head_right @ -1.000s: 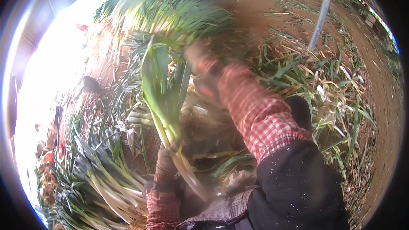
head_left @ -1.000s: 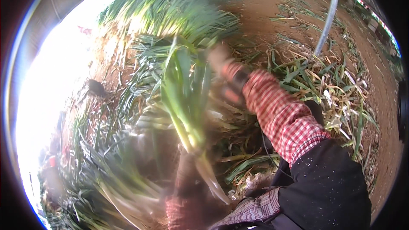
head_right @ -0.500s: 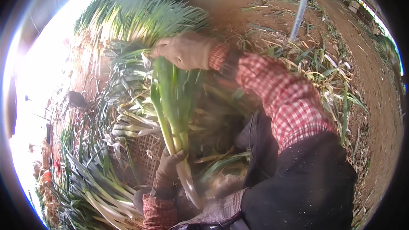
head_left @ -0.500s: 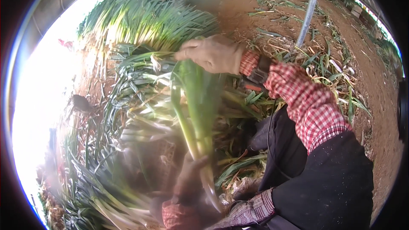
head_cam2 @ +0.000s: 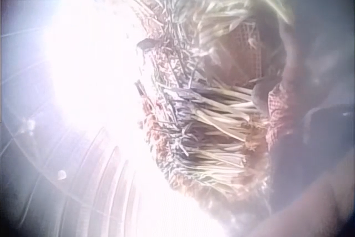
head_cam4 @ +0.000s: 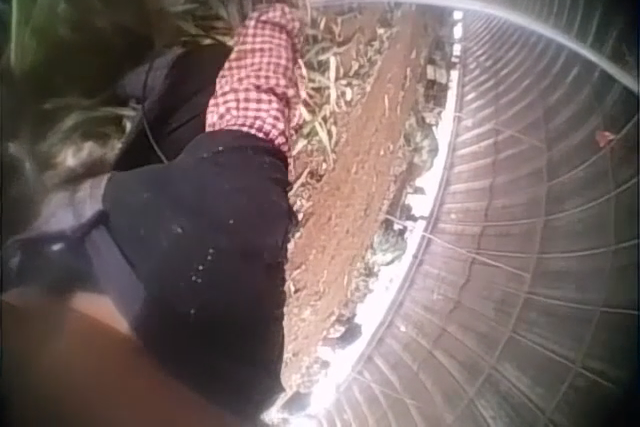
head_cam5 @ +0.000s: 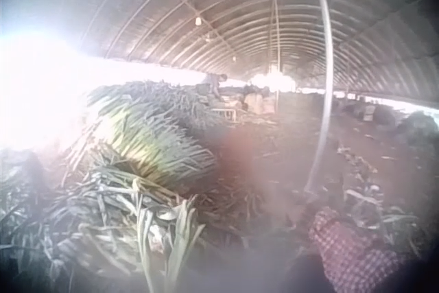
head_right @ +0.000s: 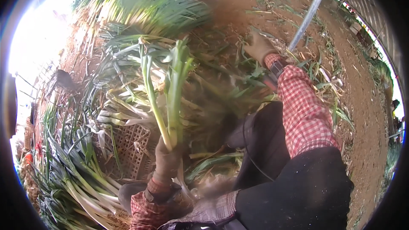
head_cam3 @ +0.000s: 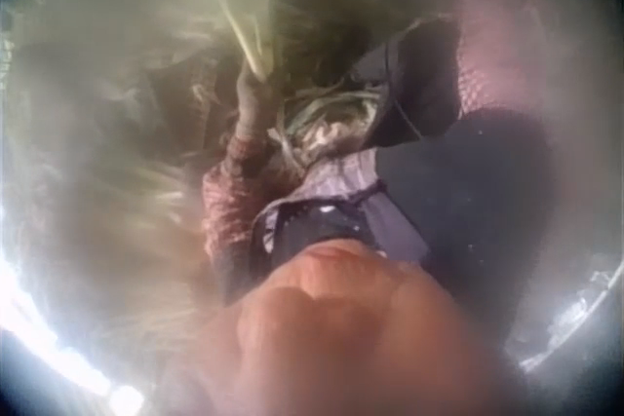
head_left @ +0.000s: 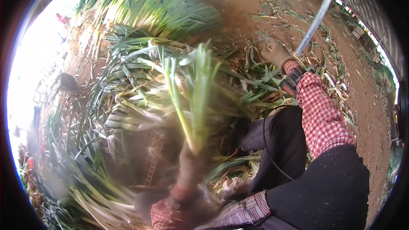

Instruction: The person cleans leeks by hand, peeling off the outer layers of skin and leaves one at a time, shaking them, and placing them onto a pile.

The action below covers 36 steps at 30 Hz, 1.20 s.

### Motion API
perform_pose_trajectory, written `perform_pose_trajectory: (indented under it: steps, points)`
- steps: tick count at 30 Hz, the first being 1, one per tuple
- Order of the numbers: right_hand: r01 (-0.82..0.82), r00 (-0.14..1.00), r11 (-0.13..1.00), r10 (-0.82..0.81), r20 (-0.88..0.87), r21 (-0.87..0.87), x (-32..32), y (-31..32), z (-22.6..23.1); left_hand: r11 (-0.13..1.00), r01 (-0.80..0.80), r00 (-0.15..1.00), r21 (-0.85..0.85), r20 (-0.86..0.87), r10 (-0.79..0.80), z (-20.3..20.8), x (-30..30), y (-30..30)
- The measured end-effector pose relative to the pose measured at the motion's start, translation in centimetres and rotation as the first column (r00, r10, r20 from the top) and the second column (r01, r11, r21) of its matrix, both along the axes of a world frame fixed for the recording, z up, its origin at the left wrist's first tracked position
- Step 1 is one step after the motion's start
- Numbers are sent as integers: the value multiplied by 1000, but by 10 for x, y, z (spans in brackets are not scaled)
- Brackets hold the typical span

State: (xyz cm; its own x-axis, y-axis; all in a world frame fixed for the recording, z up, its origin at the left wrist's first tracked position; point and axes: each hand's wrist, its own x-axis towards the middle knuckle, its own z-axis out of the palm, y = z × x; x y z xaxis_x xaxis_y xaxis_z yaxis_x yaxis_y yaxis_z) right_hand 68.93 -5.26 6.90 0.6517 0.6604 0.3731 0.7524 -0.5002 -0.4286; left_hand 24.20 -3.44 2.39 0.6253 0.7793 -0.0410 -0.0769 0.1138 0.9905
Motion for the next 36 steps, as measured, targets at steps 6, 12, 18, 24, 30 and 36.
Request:
perform_pose_trajectory:
  steps: [6, 12, 18, 24, 30, 36]
  points:
    - [-436, 853, 900, 412, -320, -4, -99, 47, 24, 873, 167, 972, -459, 225, -68, 14, -34, 36]
    - [-344, 889, 898, 405, -213, 274, -138, 98, -30, 845, 15, 999, -535, 48, 13, -16, -62, 39]
    - [-415, 905, 822, 418, 81, 389, -140, 108, -26, 835, 5, 1000, -550, -5, -10, -12, -67, 35]
    - [-52, 987, 952, 95, 130, -303, -113, 97, 12, 820, 85, 995, -566, 87, -44, -5, -66, 37]
    - [-501, 837, 823, 382, -391, -267, -107, 38, -37, 793, 190, 979, -578, 176, -106, 3, -50, 34]
    - [-417, 522, 757, 653, 549, -503, -31, 51, -222, 502, 633, 769, -590, 553, -320, -7, 14, 3]
